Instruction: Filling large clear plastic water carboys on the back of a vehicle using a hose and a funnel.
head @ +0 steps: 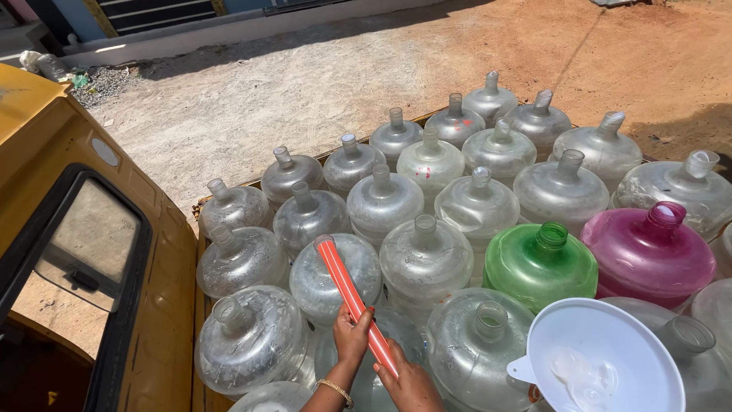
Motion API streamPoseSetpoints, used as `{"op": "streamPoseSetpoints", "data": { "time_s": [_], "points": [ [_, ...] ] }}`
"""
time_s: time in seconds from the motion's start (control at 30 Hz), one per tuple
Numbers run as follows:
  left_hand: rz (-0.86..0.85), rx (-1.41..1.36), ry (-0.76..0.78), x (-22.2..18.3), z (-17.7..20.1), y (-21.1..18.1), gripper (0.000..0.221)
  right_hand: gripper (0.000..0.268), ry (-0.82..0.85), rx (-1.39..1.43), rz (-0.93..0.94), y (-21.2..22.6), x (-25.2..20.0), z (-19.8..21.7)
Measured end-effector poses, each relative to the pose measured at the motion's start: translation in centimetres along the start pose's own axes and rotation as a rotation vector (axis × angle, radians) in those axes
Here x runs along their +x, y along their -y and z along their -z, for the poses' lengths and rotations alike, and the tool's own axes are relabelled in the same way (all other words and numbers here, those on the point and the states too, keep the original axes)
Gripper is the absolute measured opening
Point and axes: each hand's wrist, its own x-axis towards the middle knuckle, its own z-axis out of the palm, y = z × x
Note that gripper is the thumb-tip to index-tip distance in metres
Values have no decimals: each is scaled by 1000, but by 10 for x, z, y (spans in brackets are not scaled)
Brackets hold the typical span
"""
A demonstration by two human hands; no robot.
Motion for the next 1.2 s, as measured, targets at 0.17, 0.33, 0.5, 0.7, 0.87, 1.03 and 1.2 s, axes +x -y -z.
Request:
{"op": "streamPoseSetpoints", "data": {
  "time_s": [0.17, 0.33, 0.5, 0.7, 0.87, 1.03, 1.2],
  "points": [
    [16, 78, -20, -1, 0, -5, 22, 69, 11, -8, -1, 5, -2, 5],
    [16, 61, -16, -1, -1, -3, 22, 68, 25, -2, -3, 1, 1, 3],
    [8, 40, -11, -2, -1, -5, 22, 68, 37, -1, -5, 4, -1, 6],
    [2, 62, -17, -2, -1, -5, 23, 70, 34, -25, 0, 0, 1, 3],
    [19, 25, -23, 1, -1, 4, 24, 70, 36, -21, -8, 1, 0, 4],
    [-13, 41, -25, 2, -1, 6, 24, 70, 7, -15, 31, -7, 3, -1],
    [32, 57, -24, -2, -1, -6, 23, 67, 39, -5, -7, 6, -1, 6]
  ]
}}
